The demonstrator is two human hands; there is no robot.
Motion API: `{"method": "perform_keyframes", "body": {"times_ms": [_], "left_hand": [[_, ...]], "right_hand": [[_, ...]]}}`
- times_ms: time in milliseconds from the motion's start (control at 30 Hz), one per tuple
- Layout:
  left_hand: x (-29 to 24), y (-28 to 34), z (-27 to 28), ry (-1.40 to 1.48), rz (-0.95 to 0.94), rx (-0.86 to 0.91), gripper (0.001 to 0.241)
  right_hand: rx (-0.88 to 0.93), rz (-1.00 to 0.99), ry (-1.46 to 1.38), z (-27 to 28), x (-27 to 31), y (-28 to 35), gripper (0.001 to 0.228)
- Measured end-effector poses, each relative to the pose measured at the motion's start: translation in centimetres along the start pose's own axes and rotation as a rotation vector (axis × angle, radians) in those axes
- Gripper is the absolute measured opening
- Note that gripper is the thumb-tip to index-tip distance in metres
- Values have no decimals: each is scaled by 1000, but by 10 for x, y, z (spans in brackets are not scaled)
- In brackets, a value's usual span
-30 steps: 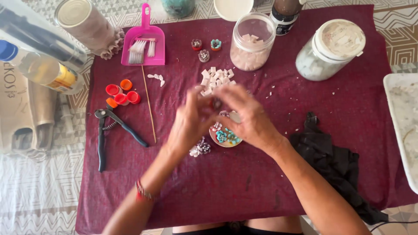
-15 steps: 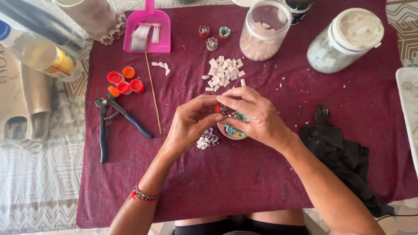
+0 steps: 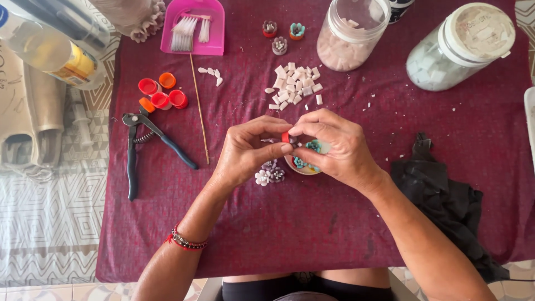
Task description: Decorating a textured cylindrical container by applying adhesive with a syringe and placing small artificial flowers and beads.
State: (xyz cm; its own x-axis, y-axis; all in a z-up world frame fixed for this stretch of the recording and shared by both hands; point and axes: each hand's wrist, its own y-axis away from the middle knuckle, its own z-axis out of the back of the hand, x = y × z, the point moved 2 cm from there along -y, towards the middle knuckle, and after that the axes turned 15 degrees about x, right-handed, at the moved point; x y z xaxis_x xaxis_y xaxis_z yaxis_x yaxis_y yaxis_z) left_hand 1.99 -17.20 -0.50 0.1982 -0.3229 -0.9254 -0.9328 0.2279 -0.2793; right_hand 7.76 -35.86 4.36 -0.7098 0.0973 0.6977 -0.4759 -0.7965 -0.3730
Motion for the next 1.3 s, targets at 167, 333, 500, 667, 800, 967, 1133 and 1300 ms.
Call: {"method": "perform_keyframes", "body": {"times_ms": [167,333,500,667,800,967,1133,1300], "left_hand": [[11,0,2,76,20,-8,33],[8,1,-1,104,27,-9,33],[8,2,-4,151,43,0,33],[-1,1,-9,184,65,23,31],[-14,1,-12,150,95,71,30],[-12,0,-11,68,95,87,30],[10,3,-6,66,66,26,32],[16,3,-4,75,104,-86,32]], "right_hand": [[-31,-9,-58,-3,-4,1,31],[-50,-30,-83,-9,-12,5,32],[-24,-31,-121,-6,-10,5,30],[23,-65,-281,4,4,-1,29],[46,-117,-454,-1,-6,2,30],[8,-112,-424,-4,-11,2,27],[-76,-18,-101,-4,1,-1,22],[-76,98,200,-1,20,-5,29]]}}
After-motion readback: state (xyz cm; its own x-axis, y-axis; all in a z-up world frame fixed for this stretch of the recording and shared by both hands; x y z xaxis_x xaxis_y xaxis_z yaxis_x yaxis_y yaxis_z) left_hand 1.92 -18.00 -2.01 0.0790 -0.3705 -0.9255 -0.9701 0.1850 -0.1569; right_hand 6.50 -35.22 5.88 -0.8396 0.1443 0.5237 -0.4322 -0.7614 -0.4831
